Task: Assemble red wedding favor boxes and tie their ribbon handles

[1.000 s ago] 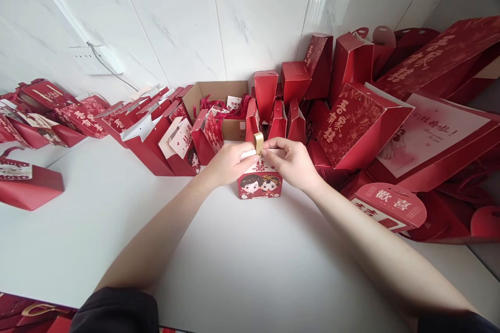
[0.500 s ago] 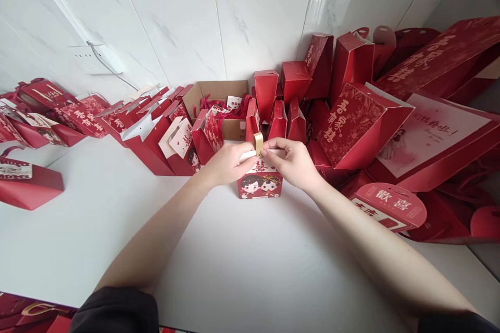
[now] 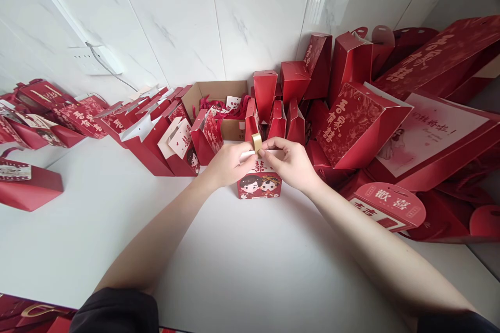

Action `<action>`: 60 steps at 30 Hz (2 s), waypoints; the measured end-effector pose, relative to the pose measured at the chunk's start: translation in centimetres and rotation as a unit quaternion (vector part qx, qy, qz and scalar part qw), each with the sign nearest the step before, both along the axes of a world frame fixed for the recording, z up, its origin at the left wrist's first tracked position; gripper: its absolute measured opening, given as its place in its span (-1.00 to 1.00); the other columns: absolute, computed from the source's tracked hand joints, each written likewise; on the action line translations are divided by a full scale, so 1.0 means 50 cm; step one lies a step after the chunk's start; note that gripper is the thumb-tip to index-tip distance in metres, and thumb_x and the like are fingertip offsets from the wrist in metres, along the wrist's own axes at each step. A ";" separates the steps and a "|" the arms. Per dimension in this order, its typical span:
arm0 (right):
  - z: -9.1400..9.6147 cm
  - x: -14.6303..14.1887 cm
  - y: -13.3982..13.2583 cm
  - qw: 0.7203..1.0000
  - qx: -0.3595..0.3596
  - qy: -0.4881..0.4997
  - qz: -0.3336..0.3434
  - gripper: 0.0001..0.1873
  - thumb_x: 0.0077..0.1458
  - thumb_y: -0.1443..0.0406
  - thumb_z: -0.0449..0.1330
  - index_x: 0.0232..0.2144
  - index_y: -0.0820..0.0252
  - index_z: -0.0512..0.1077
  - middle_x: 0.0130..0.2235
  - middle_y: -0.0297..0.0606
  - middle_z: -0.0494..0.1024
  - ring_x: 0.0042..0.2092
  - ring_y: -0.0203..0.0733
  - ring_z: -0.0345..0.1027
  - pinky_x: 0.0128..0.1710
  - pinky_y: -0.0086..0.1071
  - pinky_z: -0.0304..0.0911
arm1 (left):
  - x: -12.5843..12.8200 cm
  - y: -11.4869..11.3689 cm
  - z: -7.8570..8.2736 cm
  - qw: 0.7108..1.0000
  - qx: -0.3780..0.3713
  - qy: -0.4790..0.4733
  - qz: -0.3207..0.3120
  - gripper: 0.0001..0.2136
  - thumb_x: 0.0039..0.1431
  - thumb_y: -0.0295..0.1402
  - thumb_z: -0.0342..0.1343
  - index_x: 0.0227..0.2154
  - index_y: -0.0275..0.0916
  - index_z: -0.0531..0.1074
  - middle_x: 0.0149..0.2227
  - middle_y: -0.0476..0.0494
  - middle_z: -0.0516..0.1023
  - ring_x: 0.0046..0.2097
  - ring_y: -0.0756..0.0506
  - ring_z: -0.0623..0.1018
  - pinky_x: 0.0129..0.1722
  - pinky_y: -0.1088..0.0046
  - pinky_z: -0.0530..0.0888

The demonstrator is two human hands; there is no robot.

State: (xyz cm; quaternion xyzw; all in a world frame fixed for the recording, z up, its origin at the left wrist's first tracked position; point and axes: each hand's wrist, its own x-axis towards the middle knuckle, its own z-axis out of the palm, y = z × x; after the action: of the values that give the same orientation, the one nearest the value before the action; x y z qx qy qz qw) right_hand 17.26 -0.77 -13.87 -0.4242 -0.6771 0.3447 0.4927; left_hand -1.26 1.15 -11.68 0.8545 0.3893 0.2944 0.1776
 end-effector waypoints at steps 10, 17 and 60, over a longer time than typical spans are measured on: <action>-0.011 0.004 0.009 1.000 -0.009 0.005 0.011 -0.76 0.09 0.13 0.27 -0.27 0.17 0.49 -0.29 -0.26 0.61 -0.34 -0.18 0.46 -0.30 -0.32 0.37 | -0.006 0.003 0.006 0.998 -0.018 0.052 0.004 -0.73 0.27 -0.29 -0.07 -0.43 -0.29 0.45 -0.53 0.00 0.40 -0.47 0.02 0.33 -0.42 0.49 0.27; -0.014 0.007 0.010 0.999 -0.010 0.005 0.031 -0.80 0.16 0.18 0.20 -0.22 0.16 0.48 -0.25 -0.23 0.63 -0.25 -0.11 0.52 -0.24 -0.28 0.40 | -0.006 0.006 0.005 0.999 0.020 0.034 -0.009 -0.78 0.22 -0.33 -0.02 -0.40 -0.26 0.50 -0.57 0.01 0.35 -0.49 0.01 0.32 -0.45 0.49 0.25; 0.008 0.045 0.017 0.934 0.246 -0.258 -0.001 -0.81 0.26 0.31 0.08 -0.07 0.07 0.25 -0.06 -0.18 0.49 -0.16 -0.11 0.46 -0.25 -0.27 0.37 | 0.007 0.003 0.005 0.998 -0.042 -0.035 0.028 -0.83 0.17 -0.29 0.13 -0.29 -0.27 0.55 -0.33 -0.09 0.60 -0.24 -0.13 0.56 -0.22 0.40 0.45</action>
State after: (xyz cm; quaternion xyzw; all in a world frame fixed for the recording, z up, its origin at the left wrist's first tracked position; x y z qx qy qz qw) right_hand 19.49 0.07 -13.45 -0.3649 -0.8441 0.0457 0.3903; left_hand -0.89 1.29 -11.44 0.8242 0.4185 0.3124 0.2190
